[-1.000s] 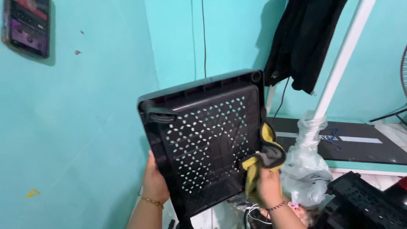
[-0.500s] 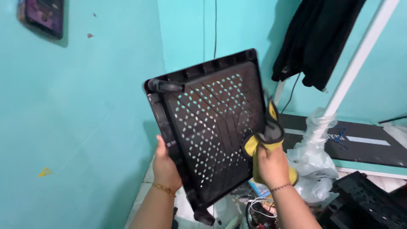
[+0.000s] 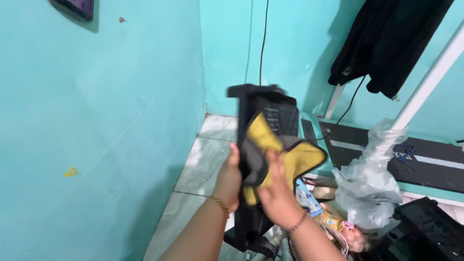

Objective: The person wipes a black plastic tray with a yellow cloth, then attaches several perforated side panels to the tray to form a small storage unit. The person handles the tray and panels one at a time, snapping them into place.

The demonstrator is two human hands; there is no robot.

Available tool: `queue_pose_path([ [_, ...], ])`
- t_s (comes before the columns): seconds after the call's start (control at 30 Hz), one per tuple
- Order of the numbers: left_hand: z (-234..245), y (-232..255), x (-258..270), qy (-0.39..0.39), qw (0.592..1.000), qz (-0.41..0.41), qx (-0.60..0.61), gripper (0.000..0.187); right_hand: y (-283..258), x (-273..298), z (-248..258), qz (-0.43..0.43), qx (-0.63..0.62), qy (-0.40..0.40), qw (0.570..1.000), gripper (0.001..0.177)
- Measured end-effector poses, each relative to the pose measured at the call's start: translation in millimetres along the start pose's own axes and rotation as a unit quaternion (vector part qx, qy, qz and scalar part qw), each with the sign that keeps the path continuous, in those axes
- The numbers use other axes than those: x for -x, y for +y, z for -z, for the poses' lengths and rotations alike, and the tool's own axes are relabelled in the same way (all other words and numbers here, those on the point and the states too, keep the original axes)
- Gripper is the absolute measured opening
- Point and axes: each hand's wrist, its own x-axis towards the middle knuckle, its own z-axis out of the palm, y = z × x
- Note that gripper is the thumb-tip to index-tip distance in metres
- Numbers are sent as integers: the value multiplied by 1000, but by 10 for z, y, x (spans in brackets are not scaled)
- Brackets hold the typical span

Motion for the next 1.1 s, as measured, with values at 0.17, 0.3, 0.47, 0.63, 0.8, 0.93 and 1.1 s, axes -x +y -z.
queue_pose_path([
  [0.17,-22,-42,7,-10,1000,-17,0,73,-94,-125,-37,2,25,-21,999,64],
  [0.3,83,98,-21,47,996,14,75,73,244,301,-120,-39,-153,-116,981,63],
  [0.47,170,159,-32,-10,985,-105,139,70,665,877,-185,-284,-318,-108,898,52],
  [0.63,155,116,-75,29,987,-120,105,72,495,848,-234,-109,-279,-36,953,68],
  [0.8,183,58,-86,-23,969,-184,166,69,371,671,-193,-29,-211,-2,977,67],
  [0.93,264,120,-114,48,950,-151,269,71,663,595,-39,-333,-157,128,921,55],
  [1.1,259,169,-106,116,937,-81,318,71,694,720,119,-122,-107,233,959,54],
])
